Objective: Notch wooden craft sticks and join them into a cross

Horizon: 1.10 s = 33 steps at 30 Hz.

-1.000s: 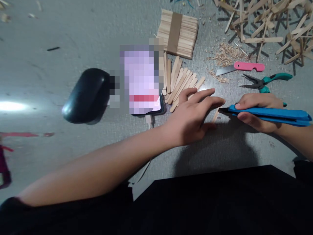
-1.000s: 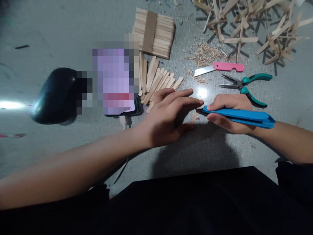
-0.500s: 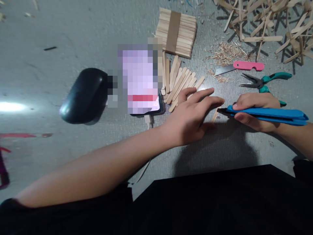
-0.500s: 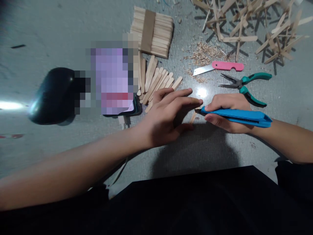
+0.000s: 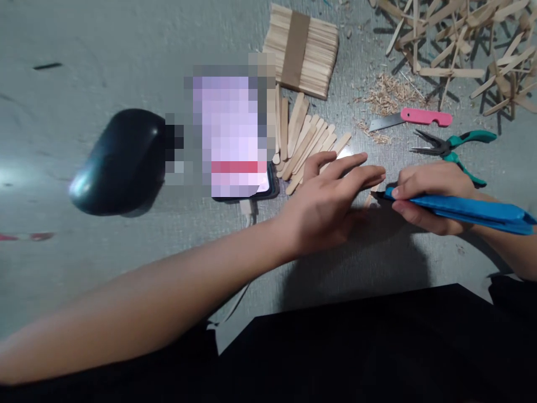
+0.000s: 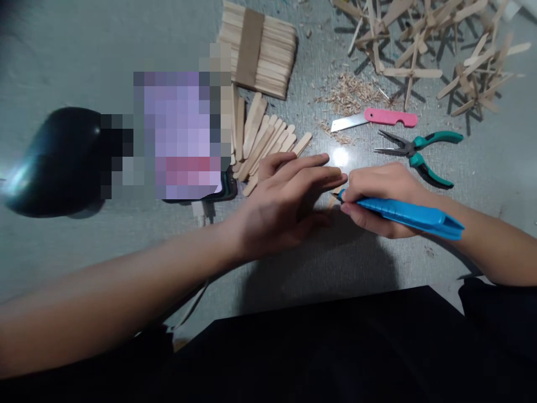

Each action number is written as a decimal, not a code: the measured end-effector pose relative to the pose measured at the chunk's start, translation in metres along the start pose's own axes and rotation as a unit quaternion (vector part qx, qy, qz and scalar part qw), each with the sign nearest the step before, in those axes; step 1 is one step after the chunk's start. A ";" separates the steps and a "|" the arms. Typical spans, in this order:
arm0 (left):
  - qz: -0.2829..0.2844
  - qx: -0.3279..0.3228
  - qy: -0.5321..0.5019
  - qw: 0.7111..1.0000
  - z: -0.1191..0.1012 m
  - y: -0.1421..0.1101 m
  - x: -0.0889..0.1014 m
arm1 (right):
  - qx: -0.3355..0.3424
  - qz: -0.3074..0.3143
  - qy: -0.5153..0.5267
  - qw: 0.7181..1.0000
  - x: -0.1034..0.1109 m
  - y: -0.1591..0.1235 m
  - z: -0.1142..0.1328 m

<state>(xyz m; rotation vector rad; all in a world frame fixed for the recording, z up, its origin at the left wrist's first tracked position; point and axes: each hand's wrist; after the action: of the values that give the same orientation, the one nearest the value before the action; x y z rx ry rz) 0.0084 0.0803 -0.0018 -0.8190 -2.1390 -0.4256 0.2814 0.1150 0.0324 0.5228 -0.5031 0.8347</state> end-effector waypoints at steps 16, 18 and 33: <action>-0.003 -0.008 0.054 0.998 -0.007 -0.001 -0.001 | 0.055 -0.062 0.003 0.997 -0.018 -0.012 -0.010; -0.002 -0.009 0.070 0.998 -0.008 -0.002 -0.001 | 0.045 -0.123 0.011 0.991 -0.020 -0.020 -0.008; -0.024 0.002 0.114 0.993 -0.019 -0.019 -0.012 | -0.040 -0.158 -0.016 0.986 -0.030 -0.016 0.001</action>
<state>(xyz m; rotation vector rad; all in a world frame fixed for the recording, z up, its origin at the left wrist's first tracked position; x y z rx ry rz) 0.0119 0.0509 -0.0001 -0.6832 -1.9500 -0.5140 0.2765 0.0888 0.0107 0.5254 -0.4658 0.5005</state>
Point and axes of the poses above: each hand's wrist, its own y-axis towards the middle knuckle, its own x-axis out of the back of the hand, z = x × y, and after that the axes turned 5 degrees about z, right-handed
